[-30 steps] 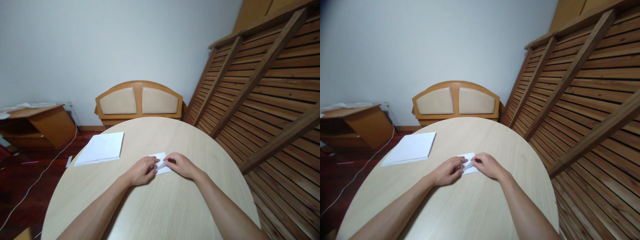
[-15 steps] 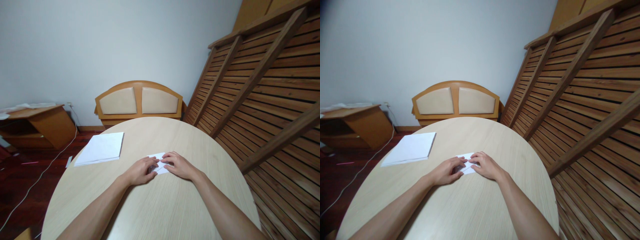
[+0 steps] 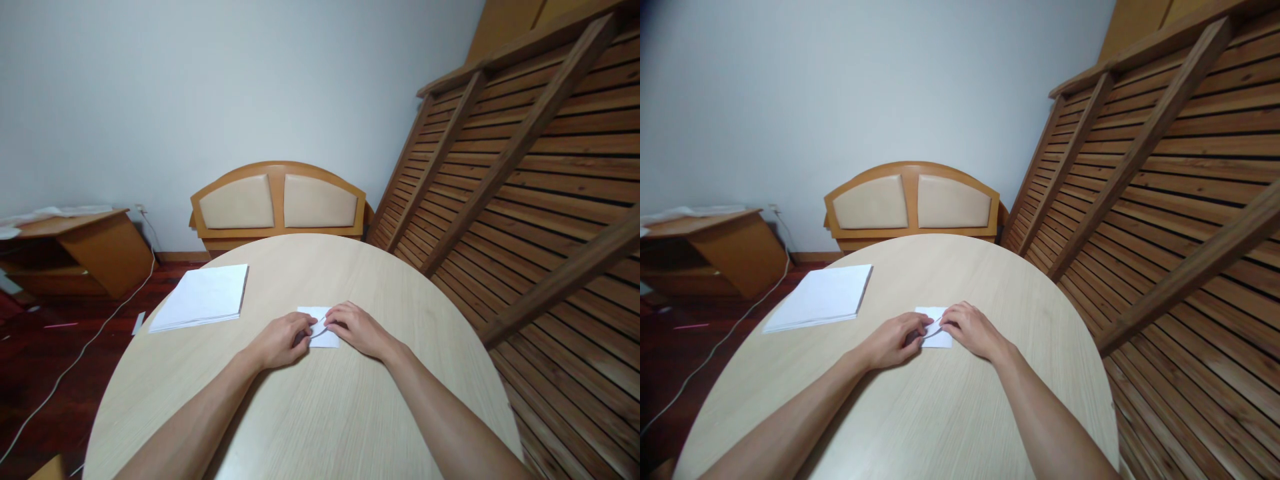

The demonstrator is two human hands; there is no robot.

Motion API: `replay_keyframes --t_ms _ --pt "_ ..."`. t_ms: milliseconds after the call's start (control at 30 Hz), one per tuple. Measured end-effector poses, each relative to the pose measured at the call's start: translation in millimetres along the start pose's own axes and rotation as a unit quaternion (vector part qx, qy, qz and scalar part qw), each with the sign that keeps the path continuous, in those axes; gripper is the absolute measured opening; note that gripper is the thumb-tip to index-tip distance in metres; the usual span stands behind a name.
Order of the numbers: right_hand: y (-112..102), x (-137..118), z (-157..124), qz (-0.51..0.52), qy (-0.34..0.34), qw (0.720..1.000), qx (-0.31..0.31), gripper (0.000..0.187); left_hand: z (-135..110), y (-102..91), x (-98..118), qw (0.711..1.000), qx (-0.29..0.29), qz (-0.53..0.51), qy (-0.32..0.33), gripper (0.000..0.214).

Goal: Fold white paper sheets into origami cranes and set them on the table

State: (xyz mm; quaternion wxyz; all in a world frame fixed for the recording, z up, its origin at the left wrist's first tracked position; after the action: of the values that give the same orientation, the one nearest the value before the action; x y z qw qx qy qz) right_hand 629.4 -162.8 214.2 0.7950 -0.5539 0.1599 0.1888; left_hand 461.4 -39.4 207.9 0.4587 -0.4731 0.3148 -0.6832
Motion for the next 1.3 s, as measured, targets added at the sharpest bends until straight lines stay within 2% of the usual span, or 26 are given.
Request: replay_keyframes --t_ms 367,667,833,933,1133,1300 --pt "2.9 -8.0 0.8 -0.022 -0.005 1.000 0.011 0.012 1.3 -2.5 2.9 1.000 -0.008 0.017 -0.015 0.012" --pt "4.3 -2.9 1.1 -0.015 0.033 0.999 0.017 0.013 0.2 -2.4 2.5 1.000 0.001 0.004 -0.019 0.012" --pt "2.9 -0.6 -2.3 0.005 0.022 1.000 0.006 0.038 -0.5 -3.0 0.2 0.999 0.018 -0.010 -0.032 0.020" --pt "1.9 -0.5 -3.4 0.017 0.011 1.000 -0.010 0.046 -0.3 -2.4 -0.1 1.000 0.011 -0.009 -0.024 0.020" --pt "0.0 -0.2 -1.9 0.036 0.029 0.999 0.010 0.029 -0.3 -0.9 -1.8 0.999 0.014 -0.011 -0.034 0.027" --pt "-2.7 -5.4 -1.7 0.037 0.049 0.998 0.009 0.010 -1.6 0.3 -6.4 0.995 0.036 -0.051 -0.072 0.039"
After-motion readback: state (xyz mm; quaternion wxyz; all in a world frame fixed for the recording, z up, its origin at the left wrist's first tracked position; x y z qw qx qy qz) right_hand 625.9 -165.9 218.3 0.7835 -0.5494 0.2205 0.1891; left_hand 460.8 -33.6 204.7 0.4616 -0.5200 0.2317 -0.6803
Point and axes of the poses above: each hand's wrist, its own z-axis towards the middle knuckle, its own y-axis out of the palm, x = y × z, the point moved 3 cm from there along z, towards the middle knuckle, and after that the axes turned 4 degrees about y, right-handed, at the moved point
